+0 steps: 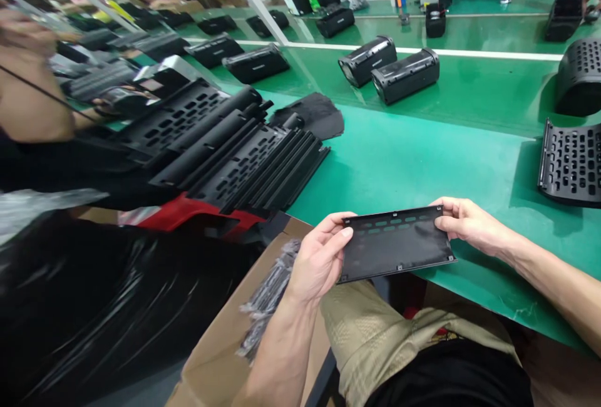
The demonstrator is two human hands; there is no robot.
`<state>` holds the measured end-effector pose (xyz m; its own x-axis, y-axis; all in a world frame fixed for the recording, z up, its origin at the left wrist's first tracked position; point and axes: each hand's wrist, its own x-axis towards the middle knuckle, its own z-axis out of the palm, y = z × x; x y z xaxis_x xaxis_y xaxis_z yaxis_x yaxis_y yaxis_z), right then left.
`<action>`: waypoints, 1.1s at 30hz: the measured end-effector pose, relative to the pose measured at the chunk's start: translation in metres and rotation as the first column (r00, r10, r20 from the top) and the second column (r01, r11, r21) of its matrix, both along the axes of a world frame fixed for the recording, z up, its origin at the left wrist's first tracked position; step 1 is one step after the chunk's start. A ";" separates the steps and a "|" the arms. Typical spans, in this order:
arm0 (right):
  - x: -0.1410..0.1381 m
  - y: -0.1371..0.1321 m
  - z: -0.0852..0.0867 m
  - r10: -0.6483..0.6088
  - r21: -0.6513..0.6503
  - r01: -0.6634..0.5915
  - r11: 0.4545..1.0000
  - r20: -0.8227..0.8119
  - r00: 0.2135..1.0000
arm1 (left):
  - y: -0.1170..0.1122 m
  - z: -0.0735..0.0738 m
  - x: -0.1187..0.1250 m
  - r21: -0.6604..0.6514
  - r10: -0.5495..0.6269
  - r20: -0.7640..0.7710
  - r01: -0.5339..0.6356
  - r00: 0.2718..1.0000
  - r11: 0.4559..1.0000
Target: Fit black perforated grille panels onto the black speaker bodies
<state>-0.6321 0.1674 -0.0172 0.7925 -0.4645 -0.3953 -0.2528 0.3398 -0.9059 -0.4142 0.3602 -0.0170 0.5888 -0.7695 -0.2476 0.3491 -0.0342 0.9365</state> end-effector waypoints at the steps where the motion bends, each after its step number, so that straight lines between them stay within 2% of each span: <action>1: 0.000 0.000 0.000 0.003 0.003 -0.003 1.000 0.002 1.000 | 0.000 -0.001 0.000 -0.005 0.002 0.004 -0.002 1.000 1.000; 8: -0.003 -0.001 -0.003 0.016 0.015 -0.016 1.000 0.015 1.000 | 0.004 -0.003 0.001 -0.056 -0.064 -0.039 0.062 0.997 0.997; 20: -0.002 0.001 -0.003 -0.002 0.050 0.002 0.999 0.009 1.000 | 0.002 -0.004 0.001 -0.057 -0.031 -0.042 0.029 0.999 0.998; 33: 0.003 0.001 0.000 0.003 0.049 -0.004 0.999 0.018 1.000 | 0.001 -0.003 0.002 -0.034 0.005 0.023 -0.005 1.000 0.999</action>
